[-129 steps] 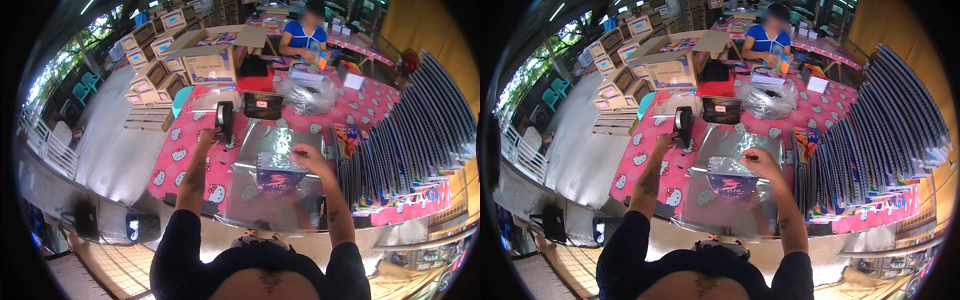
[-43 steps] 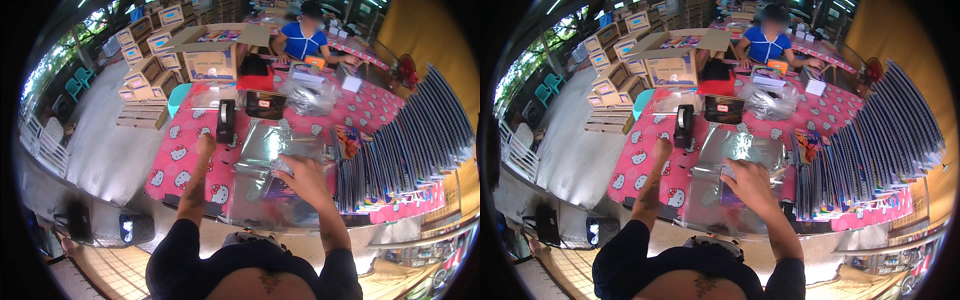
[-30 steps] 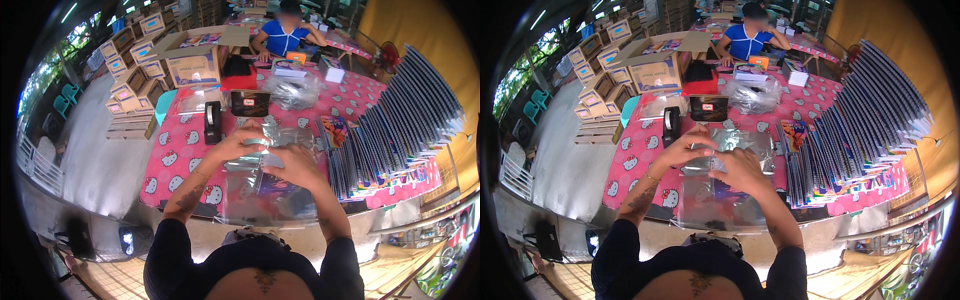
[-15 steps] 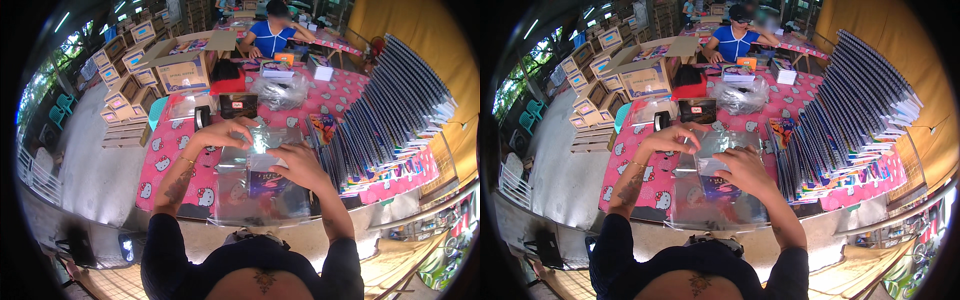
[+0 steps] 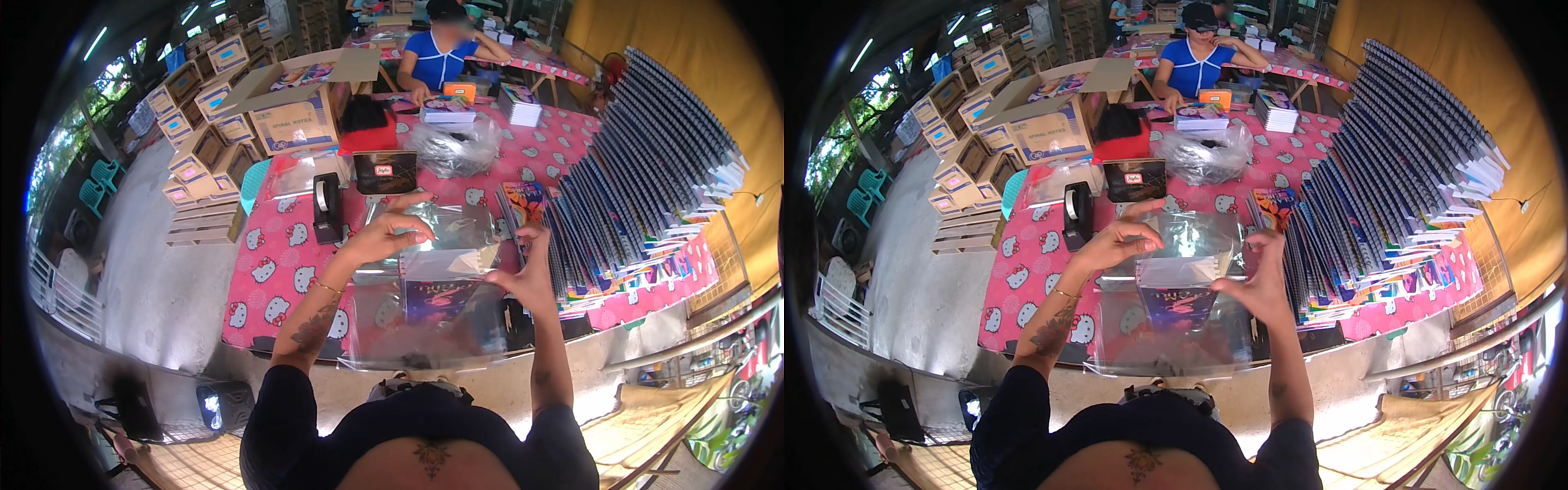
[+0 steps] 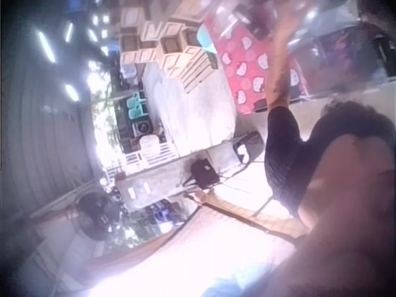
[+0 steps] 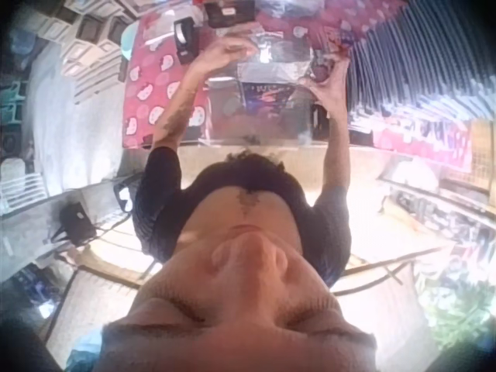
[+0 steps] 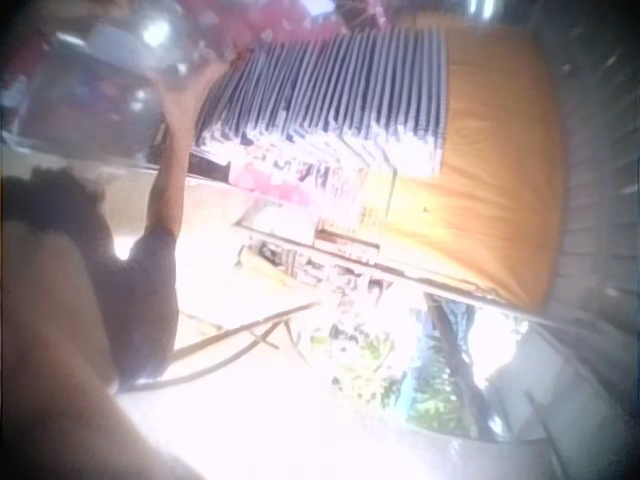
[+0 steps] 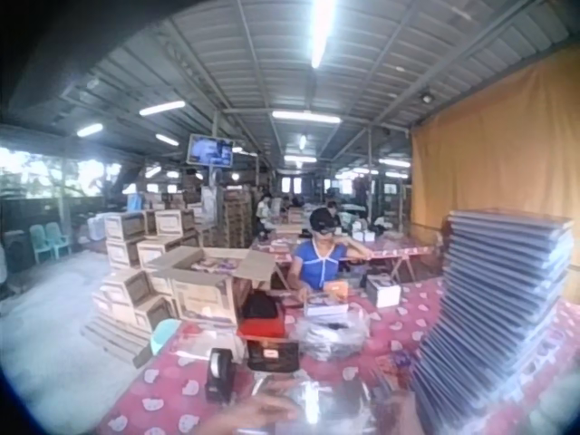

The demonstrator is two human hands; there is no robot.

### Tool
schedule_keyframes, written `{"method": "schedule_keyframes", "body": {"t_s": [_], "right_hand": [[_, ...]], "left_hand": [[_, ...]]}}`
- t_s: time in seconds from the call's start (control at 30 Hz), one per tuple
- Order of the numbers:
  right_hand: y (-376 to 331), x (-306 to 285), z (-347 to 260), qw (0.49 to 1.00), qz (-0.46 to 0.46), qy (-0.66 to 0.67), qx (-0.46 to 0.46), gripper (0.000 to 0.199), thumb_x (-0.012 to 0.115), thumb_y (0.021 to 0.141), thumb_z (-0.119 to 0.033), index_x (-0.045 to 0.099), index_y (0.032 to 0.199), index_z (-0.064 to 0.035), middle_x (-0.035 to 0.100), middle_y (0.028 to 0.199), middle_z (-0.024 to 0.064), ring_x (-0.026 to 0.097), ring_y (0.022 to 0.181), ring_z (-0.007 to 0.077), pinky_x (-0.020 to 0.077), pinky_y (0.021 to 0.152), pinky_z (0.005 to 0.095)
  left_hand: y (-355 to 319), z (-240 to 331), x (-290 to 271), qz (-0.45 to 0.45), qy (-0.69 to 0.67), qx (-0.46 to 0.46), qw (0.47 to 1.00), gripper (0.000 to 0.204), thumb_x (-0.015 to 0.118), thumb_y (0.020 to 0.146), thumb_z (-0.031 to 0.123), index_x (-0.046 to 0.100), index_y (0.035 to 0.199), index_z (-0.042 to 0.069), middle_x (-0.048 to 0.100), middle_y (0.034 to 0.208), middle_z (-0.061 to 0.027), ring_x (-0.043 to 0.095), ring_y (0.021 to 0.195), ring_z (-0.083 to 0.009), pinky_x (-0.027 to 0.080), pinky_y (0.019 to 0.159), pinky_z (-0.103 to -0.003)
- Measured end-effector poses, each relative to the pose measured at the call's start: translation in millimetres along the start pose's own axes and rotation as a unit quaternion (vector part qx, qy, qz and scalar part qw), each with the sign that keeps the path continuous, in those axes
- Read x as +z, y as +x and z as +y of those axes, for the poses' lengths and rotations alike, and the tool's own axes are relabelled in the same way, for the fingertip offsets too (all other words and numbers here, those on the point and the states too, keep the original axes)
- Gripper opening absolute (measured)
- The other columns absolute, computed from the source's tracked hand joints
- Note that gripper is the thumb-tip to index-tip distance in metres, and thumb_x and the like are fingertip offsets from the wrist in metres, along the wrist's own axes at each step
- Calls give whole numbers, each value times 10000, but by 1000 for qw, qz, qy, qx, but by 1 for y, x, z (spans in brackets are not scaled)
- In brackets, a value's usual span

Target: The person stacks notebooks, inserts them into plastic sleeves, and seals the sleeves using adhesive tape from a dispenser.

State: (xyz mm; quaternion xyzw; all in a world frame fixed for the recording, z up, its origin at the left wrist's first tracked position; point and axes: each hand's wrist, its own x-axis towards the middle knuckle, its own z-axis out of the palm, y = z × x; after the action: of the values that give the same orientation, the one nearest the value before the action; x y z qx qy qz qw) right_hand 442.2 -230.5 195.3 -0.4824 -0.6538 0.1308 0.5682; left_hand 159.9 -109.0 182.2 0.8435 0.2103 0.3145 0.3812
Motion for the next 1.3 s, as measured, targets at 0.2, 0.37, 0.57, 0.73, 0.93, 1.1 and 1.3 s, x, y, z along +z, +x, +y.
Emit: {"method": "schedule_keyframes", "body": {"t_s": [0.2,0.37,0.57,0.73,0.93,1.1,1.3], "right_hand": [[-20,32,58,938,-320,-88,-97,625,864,644,-296,632,1199,-129,528,1348,62,453,1279,275,318,1091,488],[-28,40,61,921,-360,-102,-109,552,818,706,-277,673,1232,-192,293,1551,113,316,1421,287,173,1171,584],[-24,44,65,929,-358,-11,-88,461,790,786,-303,689,1218,-180,129,1589,197,302,1428,350,183,1177,545],[33,49,105,971,-166,30,171,435,718,833,-458,708,1069,-93,564,1304,245,585,1168,355,469,951,436],[103,83,31,869,-410,-268,-69,478,760,743,-409,657,1050,-58,703,910,169,680,894,363,521,780,435],[111,75,19,912,-396,-109,-7,469,791,765,-205,607,1171,-60,683,1078,149,646,1053,306,504,858,428],[43,73,123,877,-295,311,215,585,792,804,-133,546,1323,-17,645,1168,131,614,1075,191,495,872,346]], "left_hand": [[17,-17,22,7,62,33,997,123,724,861,202,771,974,215,337,1557,-106,202,1461,-363,149,1177,-517],[23,-30,57,0,167,66,984,152,767,810,222,775,959,249,260,1582,-142,166,1466,-393,135,1166,-576],[25,-30,80,111,234,-22,966,485,762,808,238,636,1276,243,250,1555,-238,110,1484,-410,138,1155,-618],[20,38,37,14,91,8,996,443,755,810,294,655,1227,184,365,1489,-203,292,1421,-390,155,1145,-627],[23,81,18,48,243,83,965,239,777,781,226,709,981,114,634,1198,-102,581,1172,-278,304,1083,-596],[-1,68,44,-14,347,28,937,183,715,819,33,685,1000,41,702,958,-121,685,912,-238,529,809,-341],[-5,35,28,280,-145,-47,948,394,694,896,71,560,1259,1,684,1004,-56,645,951,-149,505,871,-281]]}}
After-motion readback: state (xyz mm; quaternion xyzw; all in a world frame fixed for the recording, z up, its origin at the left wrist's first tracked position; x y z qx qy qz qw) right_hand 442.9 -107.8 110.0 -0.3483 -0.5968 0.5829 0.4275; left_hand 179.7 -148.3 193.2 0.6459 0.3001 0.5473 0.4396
